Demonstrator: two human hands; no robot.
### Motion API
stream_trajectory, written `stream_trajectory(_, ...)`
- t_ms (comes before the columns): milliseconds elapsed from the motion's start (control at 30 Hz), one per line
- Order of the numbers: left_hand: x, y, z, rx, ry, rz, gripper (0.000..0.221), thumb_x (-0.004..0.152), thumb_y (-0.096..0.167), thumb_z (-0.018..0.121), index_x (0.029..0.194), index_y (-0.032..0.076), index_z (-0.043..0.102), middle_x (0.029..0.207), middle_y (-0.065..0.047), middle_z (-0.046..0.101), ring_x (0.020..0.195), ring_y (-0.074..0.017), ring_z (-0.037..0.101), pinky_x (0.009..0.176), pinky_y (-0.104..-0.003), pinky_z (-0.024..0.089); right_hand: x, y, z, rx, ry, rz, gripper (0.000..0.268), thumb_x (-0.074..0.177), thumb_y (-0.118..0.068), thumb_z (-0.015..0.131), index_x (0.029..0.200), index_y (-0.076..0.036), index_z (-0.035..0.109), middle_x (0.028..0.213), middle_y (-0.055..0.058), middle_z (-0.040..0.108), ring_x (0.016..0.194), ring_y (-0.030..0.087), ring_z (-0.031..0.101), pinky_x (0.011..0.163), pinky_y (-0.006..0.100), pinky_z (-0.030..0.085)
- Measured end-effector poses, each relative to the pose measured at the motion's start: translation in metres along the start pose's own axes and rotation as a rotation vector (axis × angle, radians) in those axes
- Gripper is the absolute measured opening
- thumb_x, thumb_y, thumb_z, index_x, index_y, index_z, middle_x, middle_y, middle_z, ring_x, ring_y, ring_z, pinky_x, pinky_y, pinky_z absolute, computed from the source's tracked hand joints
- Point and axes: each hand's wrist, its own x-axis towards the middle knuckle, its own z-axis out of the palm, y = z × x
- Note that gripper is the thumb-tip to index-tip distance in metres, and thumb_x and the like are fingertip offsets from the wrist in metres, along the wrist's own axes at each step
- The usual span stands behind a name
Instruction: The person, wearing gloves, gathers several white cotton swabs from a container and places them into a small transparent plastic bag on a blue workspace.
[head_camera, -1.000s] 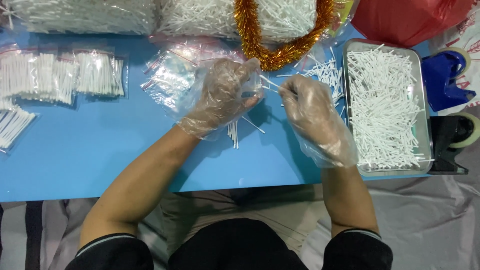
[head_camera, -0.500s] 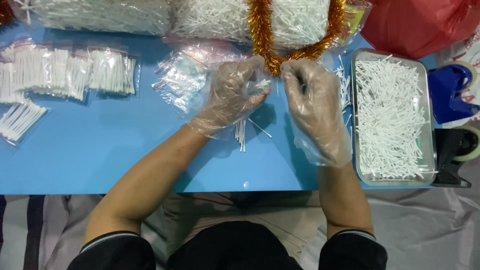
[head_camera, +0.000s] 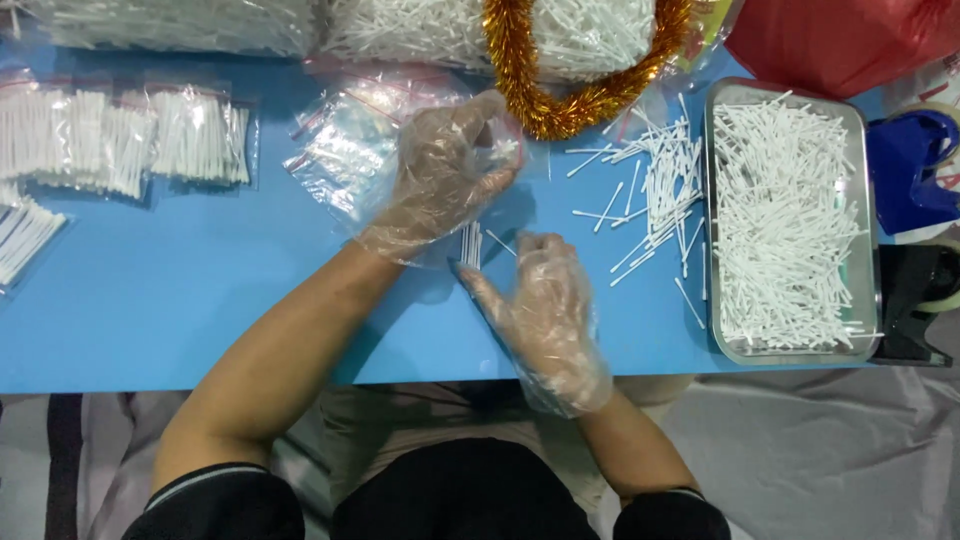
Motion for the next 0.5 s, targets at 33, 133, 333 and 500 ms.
stream_trajectory(33,0.0,0.004,-0.001,0.0,-0.004,-0.006,0.037,0.08,0.018,0.089,0.11,0.013,0.068,0.078,-0.004,0.069,0.072,-0.0251,0.07,0.059,-0.032,0.06,0.001,0.002,0.006,0.003,-0.007,0.002,0.072,0.09,-0.061,0.07,0.113,0.007,0.07,0.097,0.027,0.067,0.093,0.043,0.07,0.074,0.046,0.059)
stream_trajectory(133,0.0,0.015,-0.004,-0.017,0.132,0.176,0.044,0.079,0.006,0.09,0.117,0.001,0.069,0.076,-0.006,0.066,0.06,-0.0165,0.055,0.055,-0.03,0.048,-0.001,0.005,0.02,0.027,0.164,-0.138,0.038,0.087,-0.025,0.077,0.11,0.005,0.073,0.094,0.019,0.067,0.079,0.031,0.064,0.07,0.04,0.054)
stream_trajectory(333,-0.004,0.008,0.001,0.02,0.162,0.176,0.043,0.081,0.008,0.089,0.118,0.004,0.069,0.076,-0.004,0.067,0.06,-0.0166,0.057,0.057,-0.031,0.05,-0.002,-0.002,0.008,-0.046,0.244,-0.25,0.008,0.087,-0.001,0.069,0.095,-0.003,0.069,0.082,0.01,0.058,0.065,0.023,0.054,0.058,0.037,0.047)
stream_trajectory(500,0.0,0.017,-0.003,0.059,0.142,0.194,0.041,0.076,0.011,0.088,0.112,0.007,0.068,0.076,-0.003,0.066,0.061,-0.018,0.057,0.06,-0.034,0.048,0.001,0.006,0.016,0.091,0.269,-0.245,0.011,0.085,0.003,0.068,0.095,0.0,0.069,0.083,0.013,0.061,0.069,0.028,0.058,0.065,0.04,0.05)
